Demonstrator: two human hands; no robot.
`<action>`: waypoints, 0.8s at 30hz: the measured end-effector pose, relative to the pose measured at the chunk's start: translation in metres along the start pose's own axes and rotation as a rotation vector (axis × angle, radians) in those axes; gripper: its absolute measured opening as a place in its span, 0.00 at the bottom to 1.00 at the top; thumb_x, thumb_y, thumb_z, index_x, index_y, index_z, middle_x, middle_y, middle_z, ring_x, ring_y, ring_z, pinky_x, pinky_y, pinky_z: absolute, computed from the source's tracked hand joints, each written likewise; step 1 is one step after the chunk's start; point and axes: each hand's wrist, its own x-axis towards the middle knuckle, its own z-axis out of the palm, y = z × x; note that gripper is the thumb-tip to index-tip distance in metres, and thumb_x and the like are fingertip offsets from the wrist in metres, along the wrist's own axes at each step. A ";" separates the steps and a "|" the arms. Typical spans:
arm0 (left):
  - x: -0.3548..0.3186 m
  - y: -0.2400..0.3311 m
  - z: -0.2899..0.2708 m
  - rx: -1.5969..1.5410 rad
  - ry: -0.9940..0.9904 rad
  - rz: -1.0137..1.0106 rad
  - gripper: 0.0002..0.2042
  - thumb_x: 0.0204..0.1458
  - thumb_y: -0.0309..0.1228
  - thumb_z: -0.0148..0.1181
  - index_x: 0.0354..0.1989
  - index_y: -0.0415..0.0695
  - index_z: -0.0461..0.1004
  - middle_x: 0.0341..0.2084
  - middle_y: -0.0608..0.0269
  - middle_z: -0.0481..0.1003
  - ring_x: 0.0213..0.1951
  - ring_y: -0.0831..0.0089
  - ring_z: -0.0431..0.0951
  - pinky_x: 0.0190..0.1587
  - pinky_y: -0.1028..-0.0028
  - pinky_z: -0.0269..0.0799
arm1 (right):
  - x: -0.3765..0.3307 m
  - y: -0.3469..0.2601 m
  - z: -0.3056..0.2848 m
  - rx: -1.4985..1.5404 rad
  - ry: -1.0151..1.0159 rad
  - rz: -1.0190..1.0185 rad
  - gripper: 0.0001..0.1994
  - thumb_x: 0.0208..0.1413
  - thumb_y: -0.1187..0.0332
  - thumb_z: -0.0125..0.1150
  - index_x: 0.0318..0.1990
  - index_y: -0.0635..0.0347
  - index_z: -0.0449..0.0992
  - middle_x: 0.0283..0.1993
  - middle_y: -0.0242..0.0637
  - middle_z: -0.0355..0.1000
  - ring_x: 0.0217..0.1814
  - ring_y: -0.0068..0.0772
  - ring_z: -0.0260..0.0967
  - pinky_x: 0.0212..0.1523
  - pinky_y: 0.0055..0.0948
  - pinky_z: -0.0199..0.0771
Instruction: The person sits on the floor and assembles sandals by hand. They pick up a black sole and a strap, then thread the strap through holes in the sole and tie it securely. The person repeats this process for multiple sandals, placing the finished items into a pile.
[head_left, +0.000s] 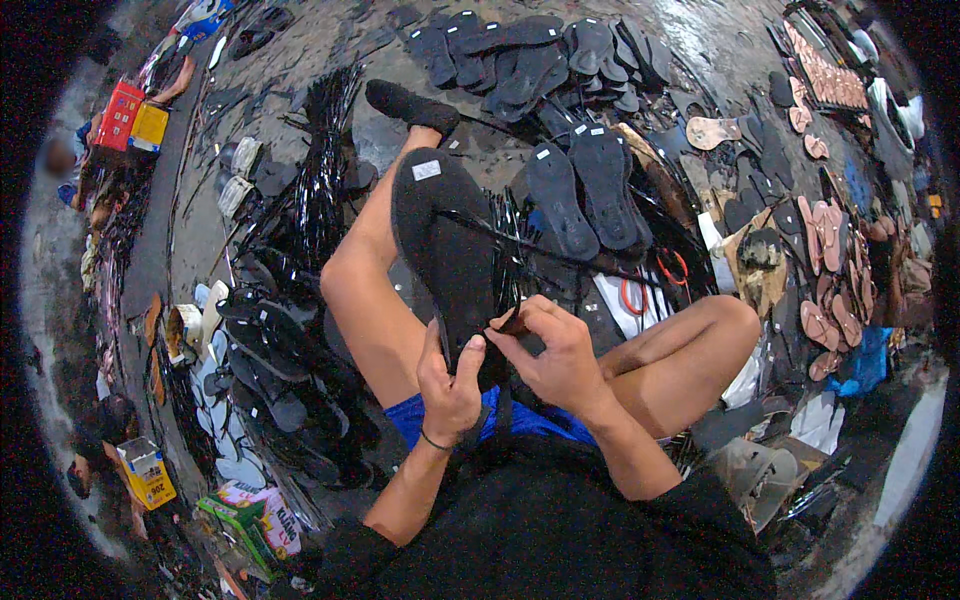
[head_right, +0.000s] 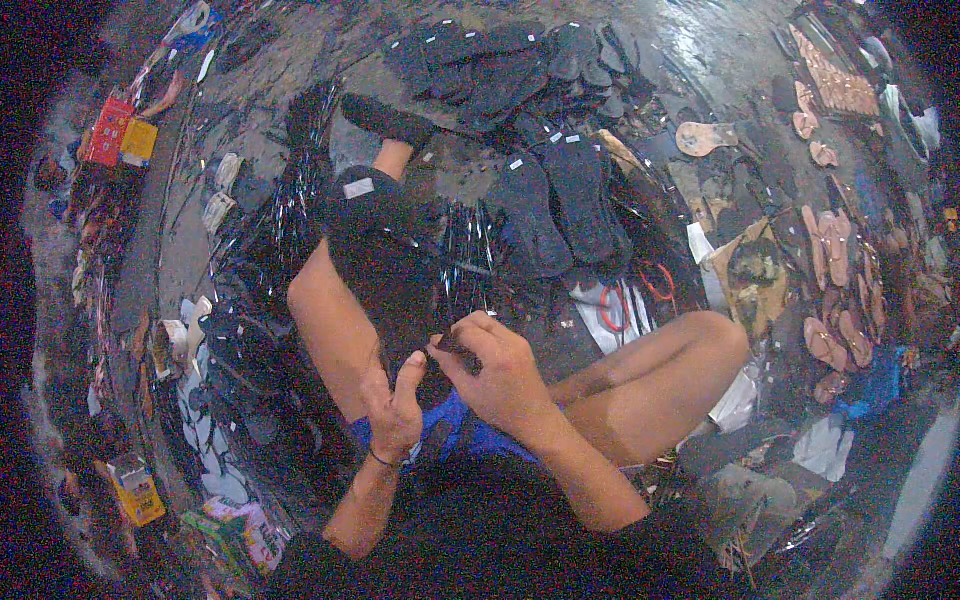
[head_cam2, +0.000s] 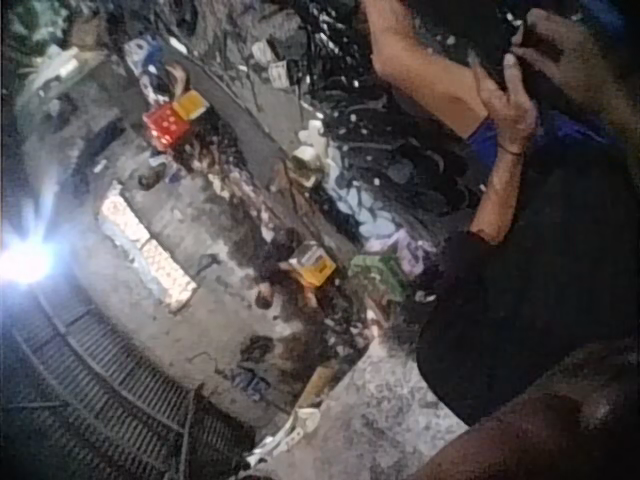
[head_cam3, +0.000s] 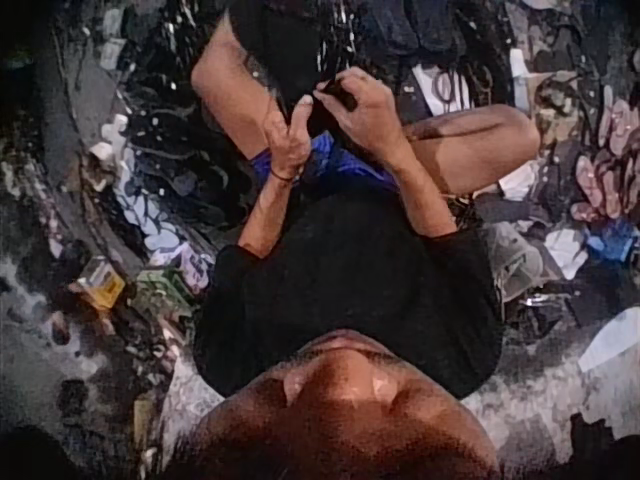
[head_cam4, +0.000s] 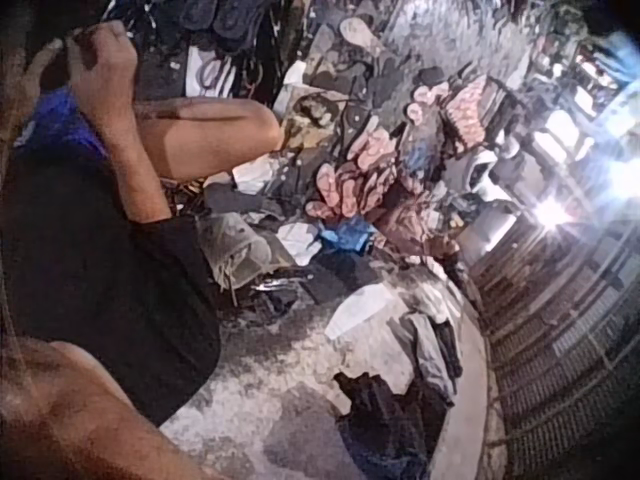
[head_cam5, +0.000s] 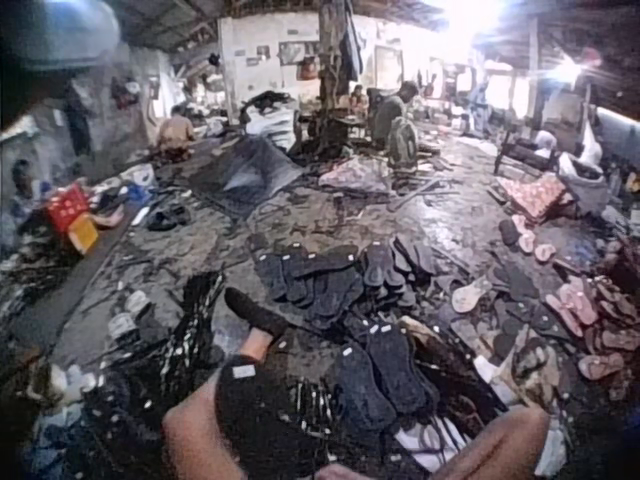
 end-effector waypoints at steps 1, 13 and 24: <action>-0.002 -0.003 -0.001 -0.045 0.000 -0.040 0.14 0.60 0.26 0.54 0.53 0.34 0.69 0.40 0.60 0.77 0.41 0.74 0.75 0.47 0.73 0.71 | 0.001 -0.001 -0.004 0.089 -0.058 0.143 0.09 0.51 0.70 0.70 0.36 0.62 0.78 0.32 0.43 0.76 0.34 0.40 0.77 0.35 0.32 0.76; 0.017 0.004 -0.077 0.583 -0.472 0.072 0.16 0.51 0.33 0.67 0.43 0.35 0.77 0.31 0.54 0.79 0.34 0.68 0.79 0.40 0.68 0.74 | 0.010 0.027 -0.041 0.129 0.091 0.167 0.10 0.63 0.72 0.59 0.49 0.65 0.73 0.38 0.35 0.74 0.42 0.26 0.73 0.44 0.25 0.75; -0.014 -0.004 -0.073 0.126 0.137 -0.361 0.13 0.49 0.29 0.69 0.41 0.38 0.76 0.33 0.63 0.79 0.36 0.70 0.78 0.39 0.70 0.76 | -0.024 0.008 -0.003 -0.006 -0.148 0.156 0.08 0.54 0.66 0.66 0.41 0.54 0.82 0.36 0.37 0.73 0.36 0.40 0.75 0.37 0.34 0.76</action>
